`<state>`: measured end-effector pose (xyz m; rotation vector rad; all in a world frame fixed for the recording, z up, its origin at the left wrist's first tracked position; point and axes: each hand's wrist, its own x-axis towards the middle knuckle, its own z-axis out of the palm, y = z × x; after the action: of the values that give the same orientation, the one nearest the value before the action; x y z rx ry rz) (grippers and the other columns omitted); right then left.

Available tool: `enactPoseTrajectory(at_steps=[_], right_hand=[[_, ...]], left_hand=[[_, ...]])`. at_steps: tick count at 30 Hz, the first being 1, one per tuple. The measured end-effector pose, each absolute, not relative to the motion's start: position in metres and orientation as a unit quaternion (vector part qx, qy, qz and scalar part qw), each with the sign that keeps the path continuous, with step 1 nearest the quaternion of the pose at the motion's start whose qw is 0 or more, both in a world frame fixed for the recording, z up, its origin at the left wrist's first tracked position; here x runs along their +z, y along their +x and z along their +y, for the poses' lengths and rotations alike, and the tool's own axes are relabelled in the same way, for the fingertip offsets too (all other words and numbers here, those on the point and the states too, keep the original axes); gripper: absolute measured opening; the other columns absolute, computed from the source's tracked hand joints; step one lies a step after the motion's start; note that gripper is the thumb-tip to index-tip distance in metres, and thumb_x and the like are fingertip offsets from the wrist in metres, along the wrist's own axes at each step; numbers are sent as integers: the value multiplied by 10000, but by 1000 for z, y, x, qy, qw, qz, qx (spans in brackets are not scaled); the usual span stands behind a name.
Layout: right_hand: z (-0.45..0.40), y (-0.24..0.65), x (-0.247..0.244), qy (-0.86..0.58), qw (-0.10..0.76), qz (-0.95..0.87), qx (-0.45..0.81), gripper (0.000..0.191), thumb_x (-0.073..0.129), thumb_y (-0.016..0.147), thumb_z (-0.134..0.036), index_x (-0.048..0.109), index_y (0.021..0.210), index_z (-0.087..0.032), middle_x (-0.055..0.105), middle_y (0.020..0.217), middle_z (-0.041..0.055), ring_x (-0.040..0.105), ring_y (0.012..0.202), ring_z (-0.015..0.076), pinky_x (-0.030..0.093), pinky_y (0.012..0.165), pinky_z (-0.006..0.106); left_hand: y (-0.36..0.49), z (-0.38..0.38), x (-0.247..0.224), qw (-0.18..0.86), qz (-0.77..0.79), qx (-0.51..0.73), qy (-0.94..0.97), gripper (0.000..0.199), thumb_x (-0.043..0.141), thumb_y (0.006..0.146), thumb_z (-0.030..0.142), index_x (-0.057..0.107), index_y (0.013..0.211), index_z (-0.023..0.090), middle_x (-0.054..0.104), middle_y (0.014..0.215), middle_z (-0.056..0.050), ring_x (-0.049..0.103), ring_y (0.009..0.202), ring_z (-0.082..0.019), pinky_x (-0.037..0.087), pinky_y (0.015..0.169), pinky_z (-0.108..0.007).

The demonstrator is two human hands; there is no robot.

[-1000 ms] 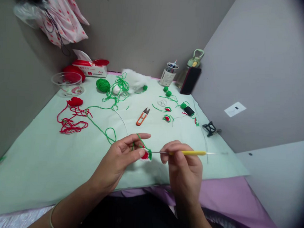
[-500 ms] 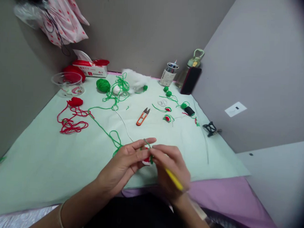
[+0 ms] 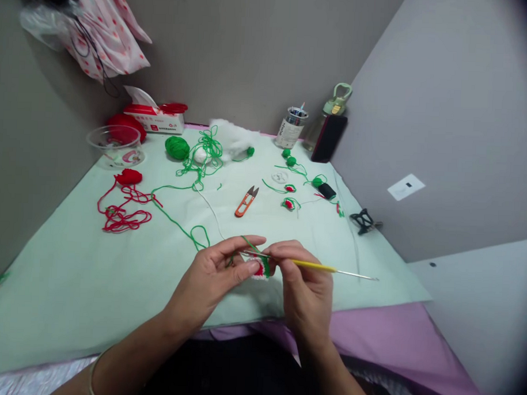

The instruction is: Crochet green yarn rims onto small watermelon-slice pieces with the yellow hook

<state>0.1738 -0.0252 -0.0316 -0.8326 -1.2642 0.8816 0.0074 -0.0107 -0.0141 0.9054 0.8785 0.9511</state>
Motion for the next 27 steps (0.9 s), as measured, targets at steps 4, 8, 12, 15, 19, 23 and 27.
enactPoseTrajectory(at_steps=[4, 8, 12, 15, 19, 23, 27], right_hand=[[-23, 177, -34, -359, 636, -535, 425, 167, 640, 1021, -237, 801, 1042, -276, 745, 948, 21, 653, 778, 132, 540, 711, 269], [-20, 178, -38, -343, 640, -516, 455, 151, 646, 1016, -267, 794, 1038, -250, 741, 941, 38, 667, 772, 143, 549, 715, 287], [-19, 178, -38, -347, 634, -521, 454, 146, 656, 1008, -292, 791, 1026, -242, 741, 926, 45, 661, 754, 148, 554, 704, 291], [-18, 178, -36, -343, 640, -512, 459, 144, 666, 1000, -304, 794, 1003, -237, 739, 899, 44, 658, 738, 148, 560, 688, 286], [-17, 177, -33, -328, 649, -485, 485, 127, 693, 981, -302, 800, 969, -236, 741, 878, 34, 649, 715, 134, 559, 669, 261], [-15, 176, -30, -310, 657, -463, 508, 140, 677, 991, -309, 785, 958, -227, 751, 859, 27, 646, 677, 119, 553, 639, 242], [-13, 178, -28, -314, 649, -467, 512, 202, 614, 1027, -364, 718, 930, -220, 763, 834, 27, 634, 610, 119, 551, 599, 252]], left_hand=[[6, -11, -9, 724, 391, 408, 395, 435, 842, 848, 366, 767, 1256, 237, 675, 702, 20, 481, 476, -59, 331, 396, -165], [6, -14, -10, 718, 396, 420, 388, 462, 839, 854, 332, 729, 1291, 232, 712, 788, -6, 489, 434, -41, 351, 390, -169], [6, -15, -15, 703, 401, 428, 403, 467, 827, 872, 346, 711, 1316, 257, 706, 862, -12, 564, 454, -52, 386, 386, -166], [5, -14, -15, 705, 395, 425, 408, 417, 828, 870, 350, 738, 1269, 272, 680, 943, -4, 603, 443, -52, 397, 363, -166], [7, -13, -12, 716, 377, 440, 389, 359, 840, 858, 337, 768, 1199, 249, 661, 977, -1, 681, 506, -90, 460, 389, -177], [10, -12, -10, 728, 348, 456, 376, 289, 814, 891, 292, 785, 1173, 236, 677, 866, 8, 723, 682, -120, 578, 624, -212], [10, -12, -8, 723, 347, 463, 377, 249, 803, 900, 278, 808, 1146, 239, 667, 844, 11, 684, 735, -115, 556, 719, -230]])
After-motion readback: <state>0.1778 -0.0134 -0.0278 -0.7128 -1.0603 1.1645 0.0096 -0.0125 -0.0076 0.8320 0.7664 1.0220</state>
